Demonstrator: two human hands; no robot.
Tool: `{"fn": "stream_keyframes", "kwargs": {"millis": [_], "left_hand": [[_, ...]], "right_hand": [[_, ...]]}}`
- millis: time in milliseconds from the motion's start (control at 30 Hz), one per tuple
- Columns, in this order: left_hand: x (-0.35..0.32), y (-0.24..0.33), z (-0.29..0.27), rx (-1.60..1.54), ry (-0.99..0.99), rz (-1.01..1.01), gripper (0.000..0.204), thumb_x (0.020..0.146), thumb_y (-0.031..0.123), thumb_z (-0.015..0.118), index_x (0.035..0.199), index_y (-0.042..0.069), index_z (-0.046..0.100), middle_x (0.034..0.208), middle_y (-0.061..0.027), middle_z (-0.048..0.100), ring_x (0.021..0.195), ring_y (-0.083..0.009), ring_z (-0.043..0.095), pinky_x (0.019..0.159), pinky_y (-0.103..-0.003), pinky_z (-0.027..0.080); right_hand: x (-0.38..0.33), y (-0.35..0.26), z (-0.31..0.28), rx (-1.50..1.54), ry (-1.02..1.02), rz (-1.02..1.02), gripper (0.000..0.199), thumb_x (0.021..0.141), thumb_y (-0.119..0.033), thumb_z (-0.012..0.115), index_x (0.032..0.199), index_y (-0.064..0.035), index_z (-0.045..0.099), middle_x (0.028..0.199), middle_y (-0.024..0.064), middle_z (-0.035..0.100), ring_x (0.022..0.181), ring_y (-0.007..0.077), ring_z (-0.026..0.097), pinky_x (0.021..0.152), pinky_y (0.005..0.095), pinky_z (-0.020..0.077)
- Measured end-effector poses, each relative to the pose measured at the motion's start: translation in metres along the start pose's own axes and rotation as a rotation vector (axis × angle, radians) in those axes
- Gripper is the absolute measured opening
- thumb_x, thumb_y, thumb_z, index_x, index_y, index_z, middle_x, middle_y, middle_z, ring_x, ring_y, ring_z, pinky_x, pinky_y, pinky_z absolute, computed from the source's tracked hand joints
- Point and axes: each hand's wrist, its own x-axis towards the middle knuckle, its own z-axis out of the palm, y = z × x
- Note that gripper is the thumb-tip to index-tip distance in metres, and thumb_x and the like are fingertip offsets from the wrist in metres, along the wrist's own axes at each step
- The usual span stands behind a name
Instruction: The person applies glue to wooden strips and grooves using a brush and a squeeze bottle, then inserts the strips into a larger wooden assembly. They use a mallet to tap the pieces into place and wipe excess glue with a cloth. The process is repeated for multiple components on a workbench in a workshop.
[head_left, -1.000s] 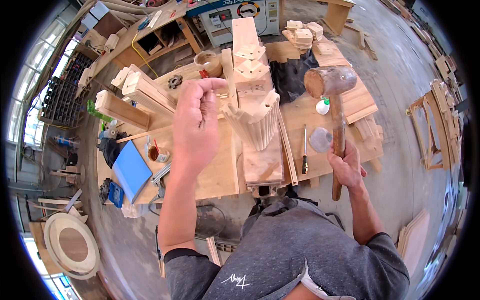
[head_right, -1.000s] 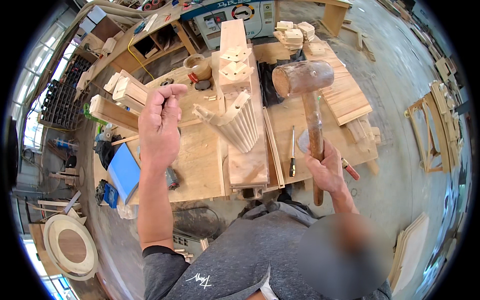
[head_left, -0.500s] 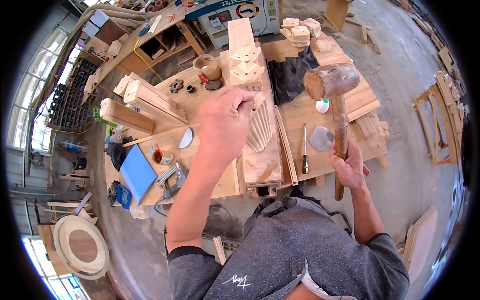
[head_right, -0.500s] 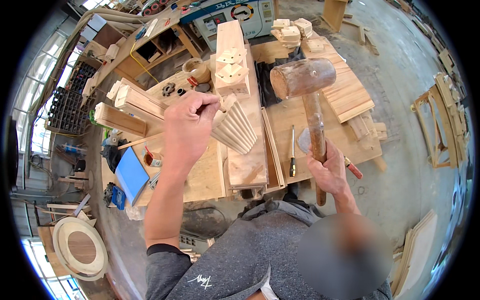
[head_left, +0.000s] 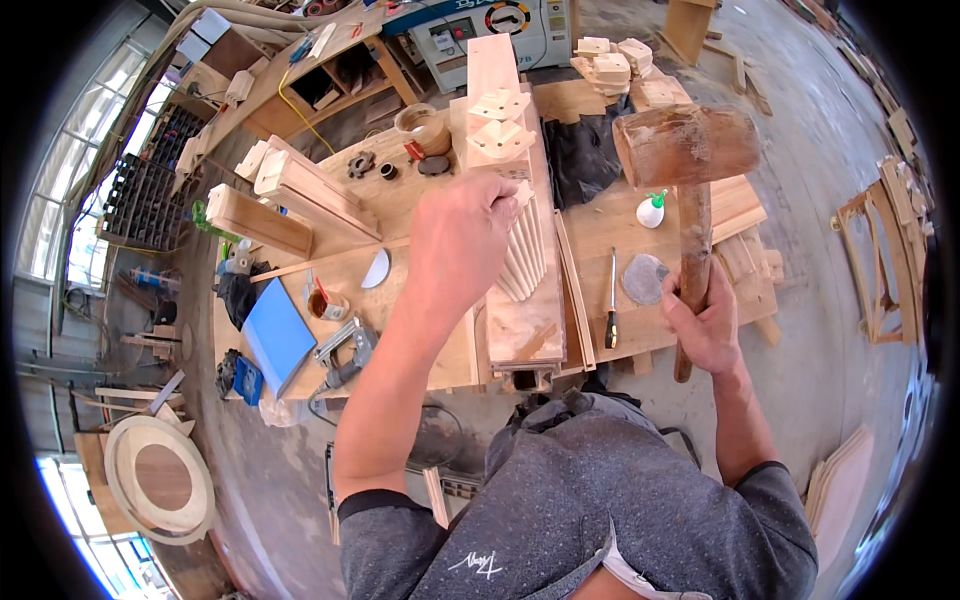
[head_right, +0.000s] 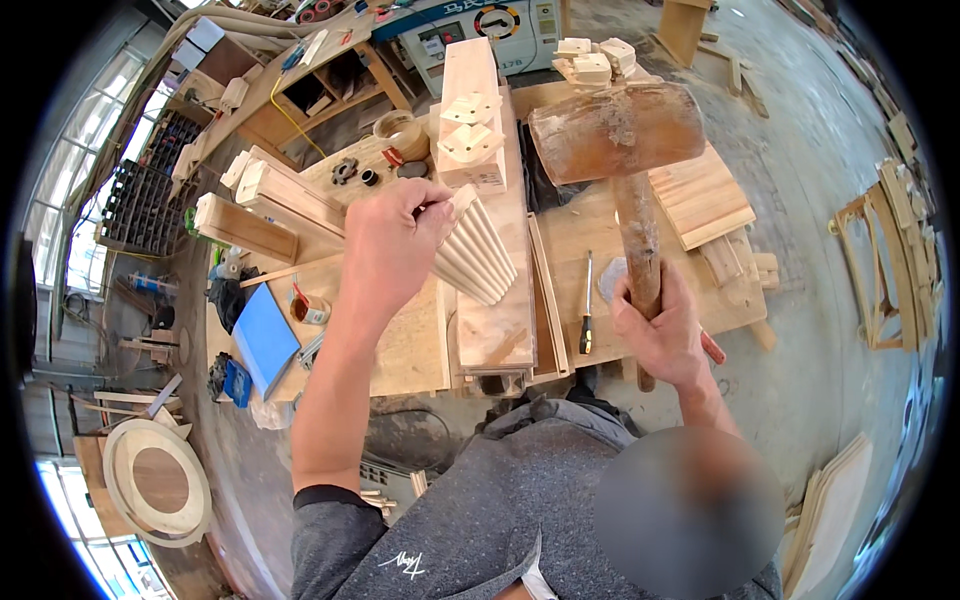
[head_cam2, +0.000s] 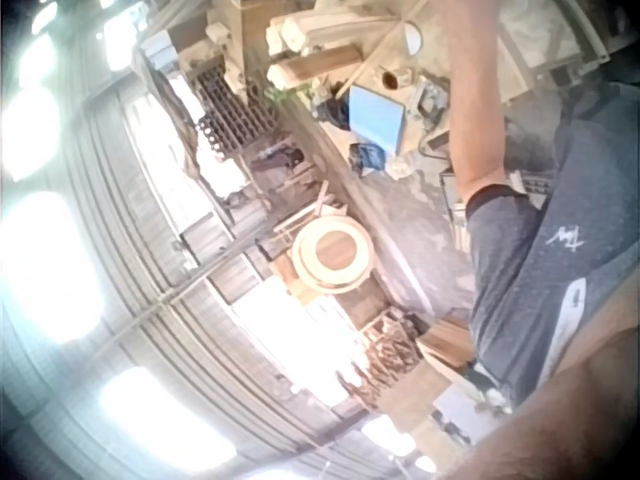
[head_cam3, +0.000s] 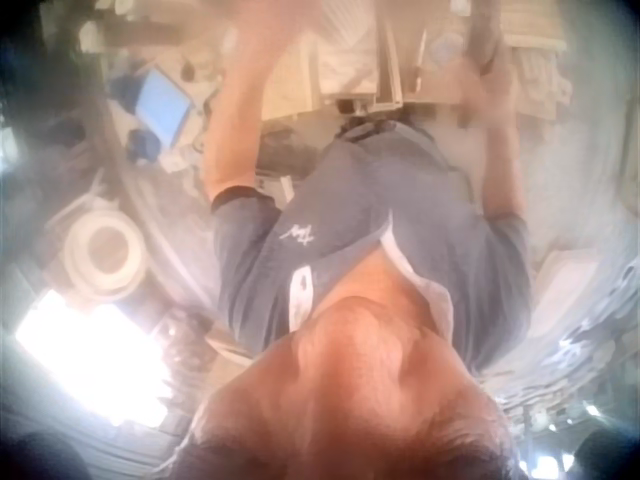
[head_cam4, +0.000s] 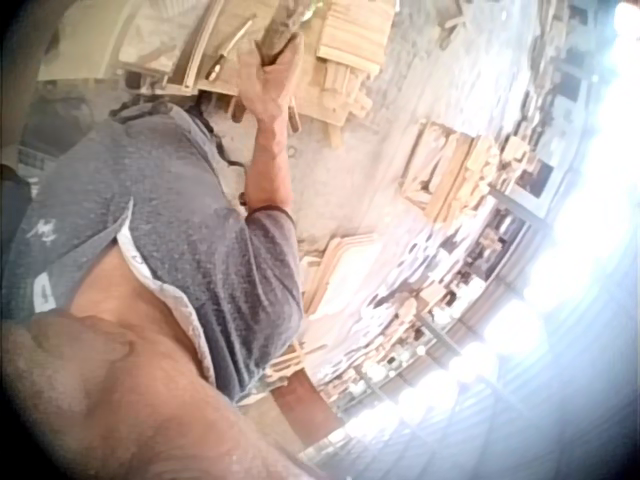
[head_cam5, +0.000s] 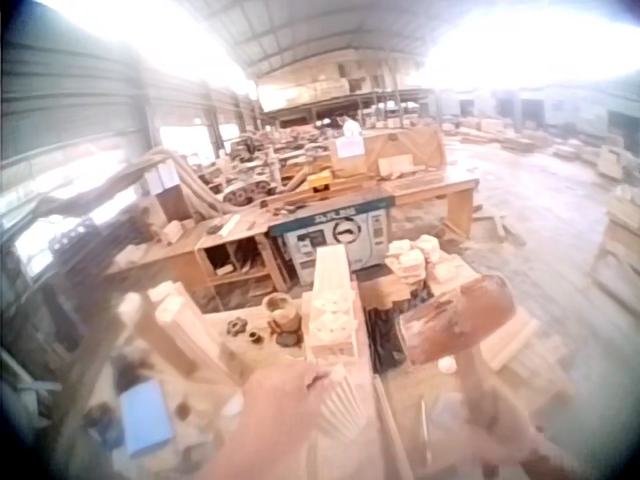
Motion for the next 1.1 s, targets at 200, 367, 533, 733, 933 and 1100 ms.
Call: {"fn": "stream_keyframes", "kwargs": {"millis": [200,367,533,733,933,1100], "left_hand": [[-0.005,-0.002,-0.001,0.131,0.052,0.054,0.043,0.08,0.012,0.081,0.119,0.001,0.067,0.104,-0.0175,0.069,0.1,-0.0338,0.064,0.087,-0.04,0.051],[-0.036,-0.024,-0.007,0.087,0.351,-0.047,0.118,0.059,0.023,0.098,0.151,-0.005,0.029,0.137,-0.0188,0.05,0.131,-0.0341,0.043,0.11,-0.042,0.038],[-0.068,-0.085,0.051,-0.372,0.306,-0.236,0.137,0.054,0.023,0.102,0.152,-0.004,0.01,0.137,-0.0197,0.043,0.132,-0.0294,0.042,0.112,-0.042,0.037],[-0.058,-0.084,0.067,-0.466,0.272,-0.291,0.116,0.056,0.02,0.099,0.141,-0.002,0.023,0.133,-0.0208,0.044,0.124,-0.0316,0.05,0.106,-0.043,0.043],[-0.063,-0.082,0.065,-0.363,0.278,-0.314,0.112,0.057,0.019,0.097,0.14,-0.001,0.025,0.132,-0.0209,0.044,0.123,-0.0318,0.05,0.105,-0.044,0.044],[-0.061,-0.09,0.07,-0.394,0.298,-0.25,0.113,0.057,0.019,0.098,0.141,-0.002,0.025,0.13,-0.0202,0.044,0.121,-0.0312,0.05,0.104,-0.043,0.044]], "right_hand": [[0.018,-0.038,-0.009,-0.166,-0.096,-0.081,0.045,0.096,-0.024,0.069,0.129,0.0021,0.054,0.088,0.0039,0.059,0.074,0.0123,0.055,0.069,0.0293,0.048],[0.027,-0.096,-0.001,-0.47,-0.103,-0.313,0.054,0.095,-0.019,0.068,0.141,0.0018,0.049,0.101,0.0168,0.066,0.092,0.0273,0.066,0.084,0.0354,0.0512],[0.041,-0.126,0.028,-0.562,-0.236,-0.315,0.057,0.094,-0.011,0.065,0.147,-0.0011,0.046,0.112,0.0242,0.068,0.101,0.0393,0.067,0.091,0.0405,0.0508],[0.05,-0.14,0.033,-0.813,-0.348,-0.228,0.06,0.094,-0.01,0.066,0.15,-0.0033,0.046,0.117,0.0251,0.068,0.105,0.0383,0.068,0.096,0.0398,0.05],[0.036,-0.151,0.042,-0.658,-0.119,-0.142,0.062,0.091,-0.004,0.068,0.15,-0.0034,0.047,0.121,0.0218,0.07,0.109,0.0237,0.069,0.096,0.0328,0.0514],[0.048,-0.136,0.045,-0.811,-0.329,-0.123,0.062,0.092,-0.007,0.068,0.15,-0.0024,0.046,0.108,0.026,0.068,0.098,0.0239,0.07,0.088,0.0353,0.0531]]}}
